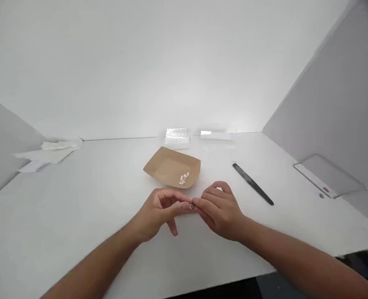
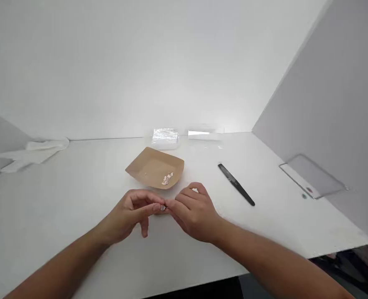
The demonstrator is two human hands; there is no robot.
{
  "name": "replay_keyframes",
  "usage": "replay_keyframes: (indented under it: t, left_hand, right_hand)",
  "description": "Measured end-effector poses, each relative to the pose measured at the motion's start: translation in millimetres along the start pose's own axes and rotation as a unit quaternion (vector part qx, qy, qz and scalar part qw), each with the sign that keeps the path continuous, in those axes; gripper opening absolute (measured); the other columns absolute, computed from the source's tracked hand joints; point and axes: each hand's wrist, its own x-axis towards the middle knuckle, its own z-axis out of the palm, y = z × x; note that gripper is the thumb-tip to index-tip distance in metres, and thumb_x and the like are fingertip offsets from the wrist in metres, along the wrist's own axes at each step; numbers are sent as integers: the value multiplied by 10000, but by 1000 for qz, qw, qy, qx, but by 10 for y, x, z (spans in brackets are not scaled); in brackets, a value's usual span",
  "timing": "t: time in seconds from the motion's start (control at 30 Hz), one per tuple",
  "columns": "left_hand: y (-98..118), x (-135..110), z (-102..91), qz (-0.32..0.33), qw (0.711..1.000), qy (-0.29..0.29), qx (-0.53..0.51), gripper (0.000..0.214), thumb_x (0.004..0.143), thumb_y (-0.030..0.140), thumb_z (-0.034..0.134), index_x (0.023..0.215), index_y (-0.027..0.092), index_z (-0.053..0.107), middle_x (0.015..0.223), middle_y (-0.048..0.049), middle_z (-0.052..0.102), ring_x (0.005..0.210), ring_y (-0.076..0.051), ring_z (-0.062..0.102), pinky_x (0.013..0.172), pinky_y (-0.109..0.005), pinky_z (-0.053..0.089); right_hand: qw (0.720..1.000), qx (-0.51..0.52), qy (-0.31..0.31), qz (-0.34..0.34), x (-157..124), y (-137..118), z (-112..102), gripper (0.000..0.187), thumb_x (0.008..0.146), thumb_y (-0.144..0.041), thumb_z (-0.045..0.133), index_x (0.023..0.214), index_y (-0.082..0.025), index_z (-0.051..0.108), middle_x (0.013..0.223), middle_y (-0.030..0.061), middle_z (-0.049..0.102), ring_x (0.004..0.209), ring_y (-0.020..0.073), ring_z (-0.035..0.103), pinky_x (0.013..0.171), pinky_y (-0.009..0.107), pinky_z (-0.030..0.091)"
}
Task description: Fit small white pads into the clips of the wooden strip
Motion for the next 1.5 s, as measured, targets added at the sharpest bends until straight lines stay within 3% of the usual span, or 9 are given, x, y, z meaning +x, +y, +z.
replay_keyframes:
  t: [0.23, 0.43, 0.7, 0.8, 0.93, 1.07, 1.27, 1.5]
  left_hand:
    - [16, 25, 12, 0, 1000, 9, 11, 245, 893, 388, 815, 968, 159, 773, 926, -87, 791, 800, -217, 779, 424, -166, 558]
    - [33, 29, 41, 23, 999, 18, 38, 279, 881, 403, 821, 970, 144, 768, 955, -106, 762, 970, -290, 776, 409, -160, 562]
    - [40, 22, 52, 38, 996, 29, 79, 264, 893, 401, 801, 977, 154, 762, 968, -102, 750, 994, -280, 751, 432, -175, 591]
    - [33, 16, 72, 45, 990, 60, 118, 262, 881, 397, 801, 953, 149, 755, 932, -77, 734, 806, -195, 721, 439, -194, 609]
    - [-13, 10, 84, 45, 981, 96, 162, 222, 887, 360, 777, 959, 152, 745, 912, -37, 714, 580, -71, 553, 456, -214, 628]
    - [-31, 11, 82, 44, 980, 101, 167, 210, 892, 359, 772, 962, 163, 745, 915, -30, 708, 598, -79, 557, 463, -223, 633]
    - [43, 21, 83, 47, 988, 73, 124, 254, 894, 422, 787, 982, 183, 775, 936, -69, 741, 839, -197, 703, 432, -181, 593]
    - [51, 60, 51, 35, 993, 60, 92, 288, 864, 446, 819, 975, 181, 800, 923, -72, 749, 739, -148, 635, 432, -174, 567]
  right_hand:
    - [1000, 2, 1, 3, 28, 1, -26, 84, 1038, -170, 584, 1052, -190, 665, 703, -35, 639, 683, 125, 567, 843, 331, 383]
    - [1000, -12, 1, 2, 32, 21, -32, 64, 1041, -200, 617, 1065, -189, 675, 683, -43, 617, 669, 118, 546, 838, 323, 378]
    - [1000, -15, 1, 4, 38, 22, -33, 61, 1037, -186, 620, 1053, -186, 679, 678, -45, 622, 664, 113, 542, 833, 322, 379]
    - [1000, -22, -4, 6, 35, 22, -29, 52, 1033, -185, 629, 1041, -187, 680, 672, -46, 623, 662, 113, 544, 833, 324, 380]
    - [999, -37, -11, 6, 26, 26, -15, 47, 1034, -191, 634, 1021, -189, 679, 664, -48, 621, 664, 114, 545, 839, 328, 382]
    - [999, -39, -12, 4, 25, 28, -7, 38, 1029, -186, 643, 1016, -183, 679, 659, -50, 625, 657, 113, 540, 837, 329, 377]
    - [1000, 6, -9, 28, 30, 39, 1, 81, 1052, -195, 603, 1024, -184, 679, 707, -32, 661, 661, 114, 527, 830, 324, 363]
    - [998, 31, -5, 61, 31, 22, 1, 181, 1077, -229, 540, 1003, -196, 703, 702, -28, 613, 665, 125, 502, 829, 321, 348]
